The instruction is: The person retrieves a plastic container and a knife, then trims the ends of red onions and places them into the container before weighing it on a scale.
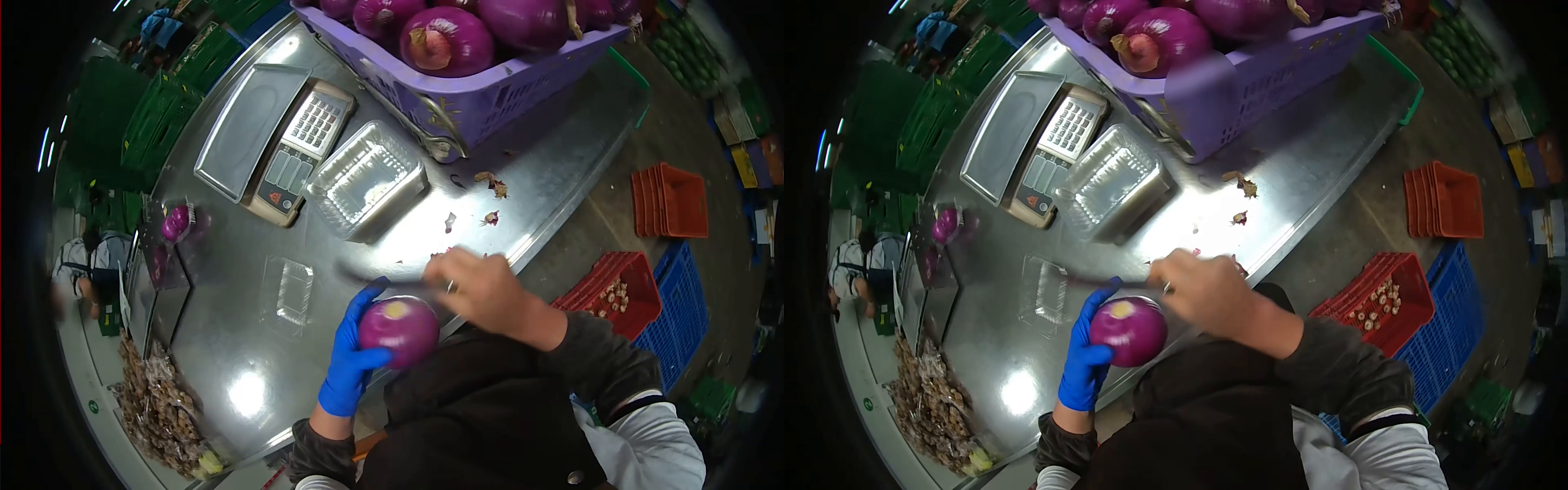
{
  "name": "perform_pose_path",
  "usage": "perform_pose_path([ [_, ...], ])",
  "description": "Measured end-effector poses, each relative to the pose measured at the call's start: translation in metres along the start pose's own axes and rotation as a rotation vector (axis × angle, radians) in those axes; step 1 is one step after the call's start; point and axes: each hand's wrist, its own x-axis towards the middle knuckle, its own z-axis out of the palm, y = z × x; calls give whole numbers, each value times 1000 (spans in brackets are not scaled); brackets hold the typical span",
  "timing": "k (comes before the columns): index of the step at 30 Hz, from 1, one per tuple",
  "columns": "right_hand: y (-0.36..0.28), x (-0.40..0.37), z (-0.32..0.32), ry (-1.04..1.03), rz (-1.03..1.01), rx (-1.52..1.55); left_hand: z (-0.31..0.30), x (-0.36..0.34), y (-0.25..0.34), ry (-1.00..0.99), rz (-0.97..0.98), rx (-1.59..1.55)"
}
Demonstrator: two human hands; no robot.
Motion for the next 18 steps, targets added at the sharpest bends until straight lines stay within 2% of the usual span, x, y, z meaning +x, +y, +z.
perform_pose_path([
  [2,15,-2,-3,61,422,57,-1,-2,-4,1,-4,-116],
  [4,11,-4,-6,80,431,110,-12,-1,-20,-90,-49,-551],
  [6,2,-6,-10,177,333,181,-19,-4,-29,-115,-84,-554],
  [7,-2,-7,-14,177,332,183,-22,-7,-35,-54,-79,-593],
  [9,-8,-10,-20,39,131,20,-19,-10,-36,4,-70,-632],
  [10,-11,-11,-21,40,129,18,-15,-13,-32,52,-120,-646],
  [12,-17,-13,-20,-13,-35,-25,-11,-14,-32,99,-170,-657],
  [14,-21,-11,-16,26,-67,-25,-10,-11,-35,98,-192,-1022],
  [15,-21,-10,-14,35,-95,-72,-1,-13,-30,-69,-153,-1365],
  [16,-21,-10,-13,42,-122,-119,-1,-14,-28,-70,-155,-1362],
  [18,-15,-10,-7,57,-115,-117,-4,-16,-26,-82,-377,-2016],
])
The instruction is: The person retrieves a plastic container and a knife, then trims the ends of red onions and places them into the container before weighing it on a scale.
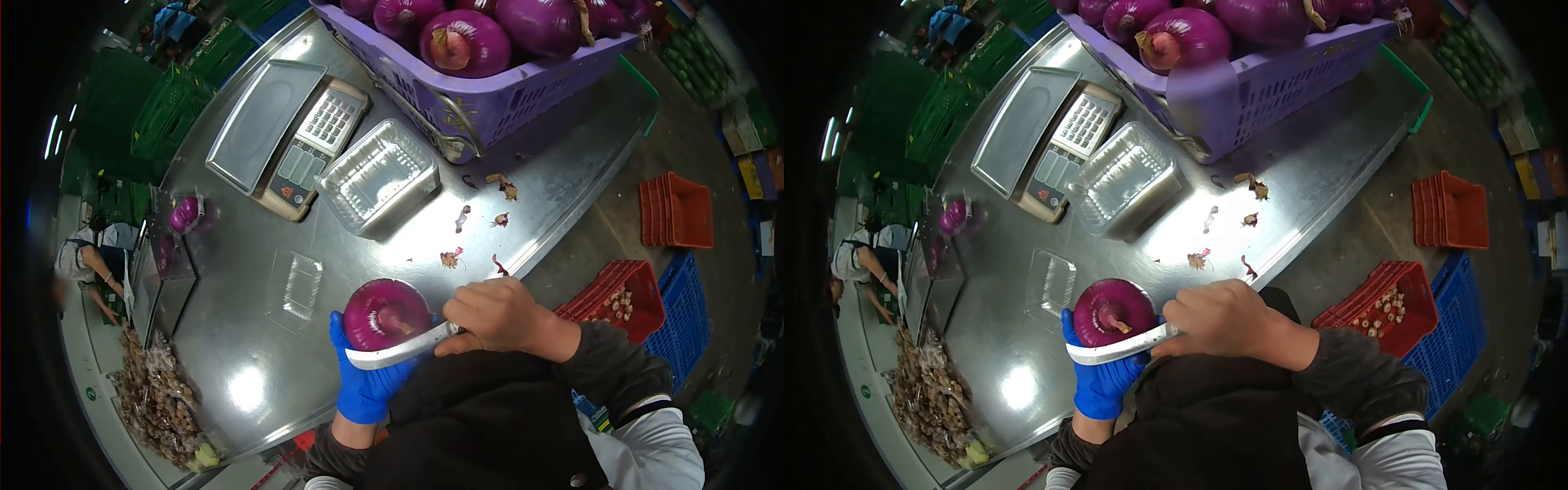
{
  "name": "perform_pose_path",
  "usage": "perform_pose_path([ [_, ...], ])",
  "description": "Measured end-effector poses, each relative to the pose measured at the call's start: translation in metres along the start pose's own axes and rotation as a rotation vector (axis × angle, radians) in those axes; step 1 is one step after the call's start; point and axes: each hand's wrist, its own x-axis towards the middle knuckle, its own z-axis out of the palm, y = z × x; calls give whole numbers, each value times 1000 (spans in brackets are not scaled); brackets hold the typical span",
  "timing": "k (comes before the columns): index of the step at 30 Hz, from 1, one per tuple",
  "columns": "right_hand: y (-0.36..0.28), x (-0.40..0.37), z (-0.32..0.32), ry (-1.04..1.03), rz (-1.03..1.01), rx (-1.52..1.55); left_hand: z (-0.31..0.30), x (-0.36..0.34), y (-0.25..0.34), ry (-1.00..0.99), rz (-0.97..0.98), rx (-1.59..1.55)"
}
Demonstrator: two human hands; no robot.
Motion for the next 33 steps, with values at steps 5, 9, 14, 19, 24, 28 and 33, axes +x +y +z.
perform_pose_path([
  [5,9,5,-5,26,8,-51,-1,3,-3,-20,152,890],
  [9,8,11,-6,19,20,-67,0,5,-4,-4,80,857],
  [14,7,11,-5,-3,29,-41,1,5,-7,27,153,874],
  [19,10,10,0,-2,88,9,0,5,6,22,140,909],
  [24,26,-26,13,7,232,45,8,13,0,78,313,1050],
  [28,22,-35,22,0,360,199,9,14,5,72,430,1115],
  [33,32,-41,33,104,770,580,28,13,31,-15,474,1140],
])
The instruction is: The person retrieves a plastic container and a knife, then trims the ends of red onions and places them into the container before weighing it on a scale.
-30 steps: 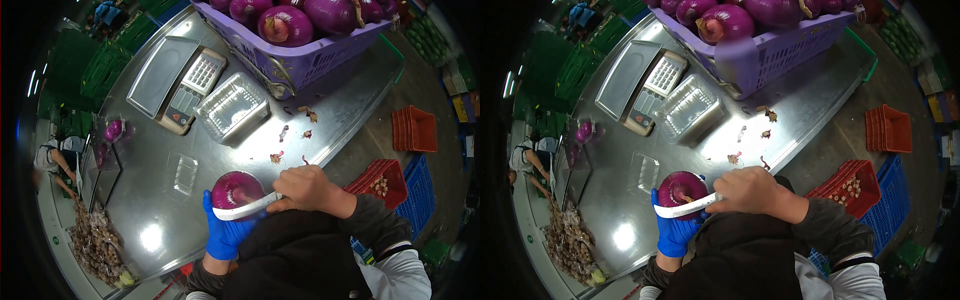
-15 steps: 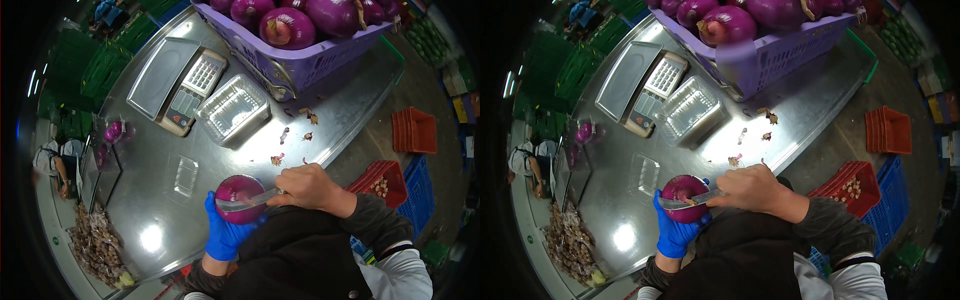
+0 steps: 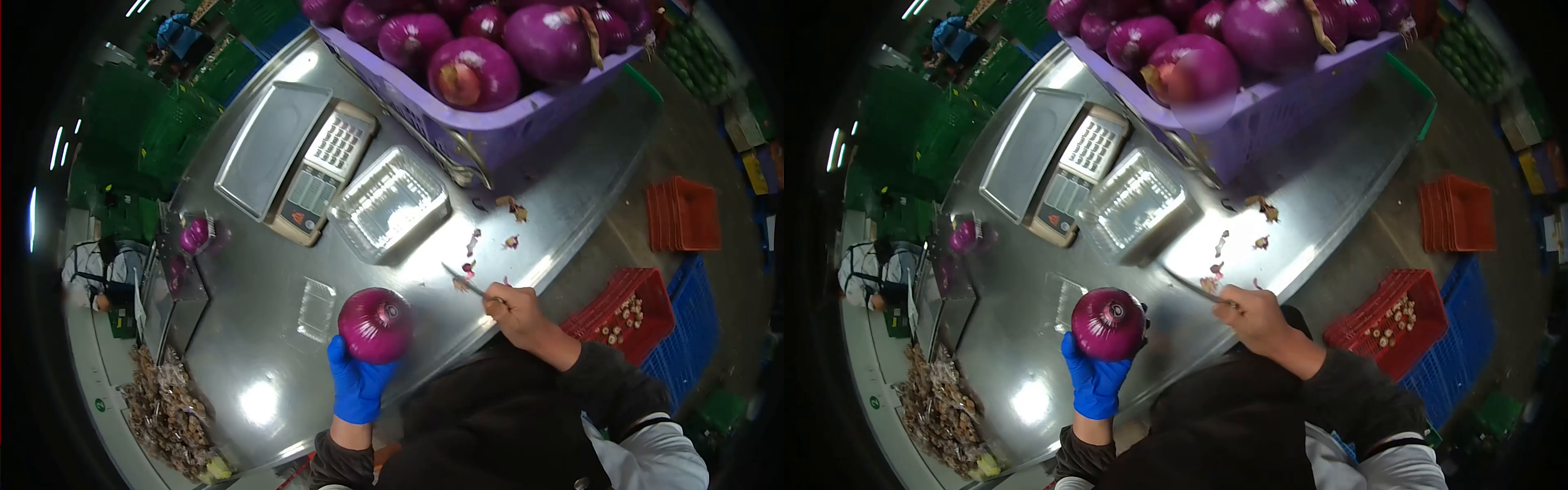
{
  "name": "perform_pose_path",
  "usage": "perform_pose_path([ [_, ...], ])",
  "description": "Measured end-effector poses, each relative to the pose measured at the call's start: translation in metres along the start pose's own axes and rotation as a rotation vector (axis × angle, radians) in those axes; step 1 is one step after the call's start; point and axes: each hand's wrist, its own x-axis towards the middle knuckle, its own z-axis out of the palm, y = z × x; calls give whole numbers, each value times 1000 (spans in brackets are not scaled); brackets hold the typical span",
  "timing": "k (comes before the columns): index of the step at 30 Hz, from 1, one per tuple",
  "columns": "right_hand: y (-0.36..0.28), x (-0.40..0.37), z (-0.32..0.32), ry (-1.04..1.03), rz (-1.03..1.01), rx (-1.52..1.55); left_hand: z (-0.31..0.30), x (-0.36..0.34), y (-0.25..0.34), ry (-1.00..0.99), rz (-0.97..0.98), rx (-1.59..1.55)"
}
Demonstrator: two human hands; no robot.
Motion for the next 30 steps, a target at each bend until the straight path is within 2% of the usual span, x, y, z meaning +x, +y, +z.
perform_pose_path([
  [2,22,0,-2,-37,177,-80,7,10,28,-17,185,164],
  [3,42,-4,0,-31,216,-137,17,20,44,-43,211,172],
  [5,54,-7,3,-29,236,-180,41,43,80,-123,528,679],
  [7,56,-4,6,34,223,-108,52,82,119,-111,776,854],
  [9,67,-5,8,58,221,-75,39,137,174,66,992,1113],
  [10,74,-7,8,84,240,-43,35,161,191,59,1009,1110],
  [12,82,-7,10,112,228,-14,30,202,219,232,1135,1109],
  [13,83,-7,11,136,235,9,22,217,227,226,1141,1107],
  [15,83,-8,10,129,223,-1,14,240,237,370,1282,1166],
  [17,80,-6,10,110,219,-11,3,246,239,405,1311,1242],
  [19,78,-5,10,118,222,-29,-9,249,237,366,1288,1018],
  [20,82,-5,10,110,224,-29,-16,247,239,375,1287,1017],
  [22,88,-7,9,91,186,-48,-31,239,246,441,1304,1231],
  [25,86,-6,8,79,204,-32,-40,228,257,419,1245,1310],
  [30,88,-7,9,86,199,-37,-29,197,274,379,1277,1376],
])
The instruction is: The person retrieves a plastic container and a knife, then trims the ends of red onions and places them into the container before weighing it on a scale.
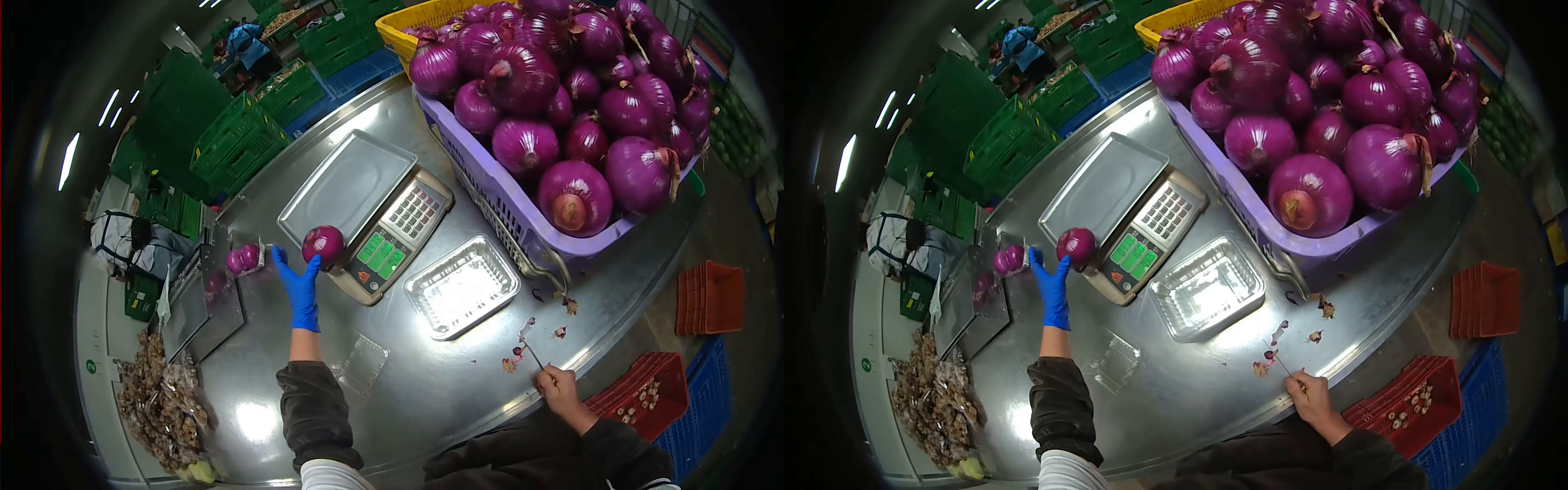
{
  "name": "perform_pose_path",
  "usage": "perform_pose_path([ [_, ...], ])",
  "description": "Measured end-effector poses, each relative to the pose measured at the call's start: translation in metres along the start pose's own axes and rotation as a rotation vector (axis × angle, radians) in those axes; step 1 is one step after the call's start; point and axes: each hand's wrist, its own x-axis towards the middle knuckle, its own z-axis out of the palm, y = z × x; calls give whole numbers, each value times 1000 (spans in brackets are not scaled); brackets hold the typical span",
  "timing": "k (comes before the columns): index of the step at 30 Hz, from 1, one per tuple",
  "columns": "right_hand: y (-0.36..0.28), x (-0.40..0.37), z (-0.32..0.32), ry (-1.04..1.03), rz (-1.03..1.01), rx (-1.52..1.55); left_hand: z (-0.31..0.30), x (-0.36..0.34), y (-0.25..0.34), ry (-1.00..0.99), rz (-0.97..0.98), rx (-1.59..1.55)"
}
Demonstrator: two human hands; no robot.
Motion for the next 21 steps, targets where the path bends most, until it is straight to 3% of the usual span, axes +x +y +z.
perform_pose_path([
  [5,-5,1,-2,6,7,-26,-9,10,13,4,67,53],
  [11,-4,0,-2,16,15,-38,10,14,43,-30,-3,64],
  [15,-9,0,-1,26,-1,-36,19,21,33,-53,55,132],
  [17,-12,0,-2,28,0,-31,26,21,27,-177,58,93],
  [21,-14,-1,0,22,14,-35,31,14,29,-230,-47,214],
])
